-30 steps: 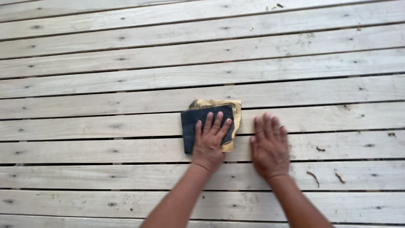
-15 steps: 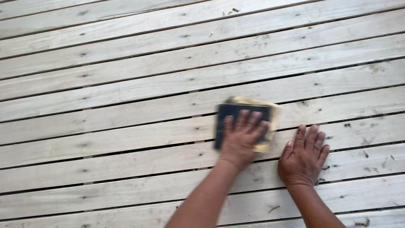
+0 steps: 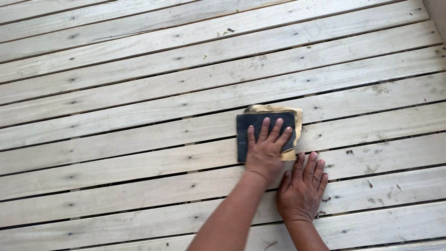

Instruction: The person holds sheets of sandpaper, folds and stacks them, then sands the slatted wooden surface of a large frame, rubbing the sandpaper back and forth across the planks while steadying the wood with the other hand. They work progressively across different sections of the slatted panel.

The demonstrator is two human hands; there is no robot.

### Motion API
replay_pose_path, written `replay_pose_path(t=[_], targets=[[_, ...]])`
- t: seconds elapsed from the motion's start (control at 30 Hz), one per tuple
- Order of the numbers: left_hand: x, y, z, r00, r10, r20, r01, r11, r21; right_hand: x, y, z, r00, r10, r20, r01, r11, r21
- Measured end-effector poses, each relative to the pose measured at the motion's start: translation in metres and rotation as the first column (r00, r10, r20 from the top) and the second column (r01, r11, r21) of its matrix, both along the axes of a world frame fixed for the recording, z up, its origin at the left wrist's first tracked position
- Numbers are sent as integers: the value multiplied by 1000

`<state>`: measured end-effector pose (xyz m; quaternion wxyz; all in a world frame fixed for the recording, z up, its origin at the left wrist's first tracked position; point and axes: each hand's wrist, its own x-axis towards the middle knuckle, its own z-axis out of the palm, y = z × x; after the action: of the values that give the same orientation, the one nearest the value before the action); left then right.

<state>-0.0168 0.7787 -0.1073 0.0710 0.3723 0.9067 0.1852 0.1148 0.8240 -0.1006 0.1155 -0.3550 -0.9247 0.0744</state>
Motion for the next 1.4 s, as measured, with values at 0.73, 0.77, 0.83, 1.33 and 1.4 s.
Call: replay_pose_path(t=[0.73, 0.77, 0.83, 1.33, 1.4], targets=[[-133, -98, 19, 738, 668, -101, -674, 720, -163, -8, 176, 9, 996, -74, -44, 72, 996, -47], [-141, -102, 18, 591, 806, -30, -799, 580, -159, -10, 182, 6, 998, -61, -20, 61, 998, -29], [-136, -74, 15, 659, 690, -299, -724, 690, -5, -11, 184, 2, 999, -52, 10, 52, 998, -19], [-101, -8, 16, 843, 537, -28, -535, 832, -149, -14, 175, 8, 995, -102, 10, 102, 995, -7], [-97, 12, 10, 824, 553, -124, -567, 807, -165, -14, 175, 7, 995, -100, 8, 100, 995, -5]])
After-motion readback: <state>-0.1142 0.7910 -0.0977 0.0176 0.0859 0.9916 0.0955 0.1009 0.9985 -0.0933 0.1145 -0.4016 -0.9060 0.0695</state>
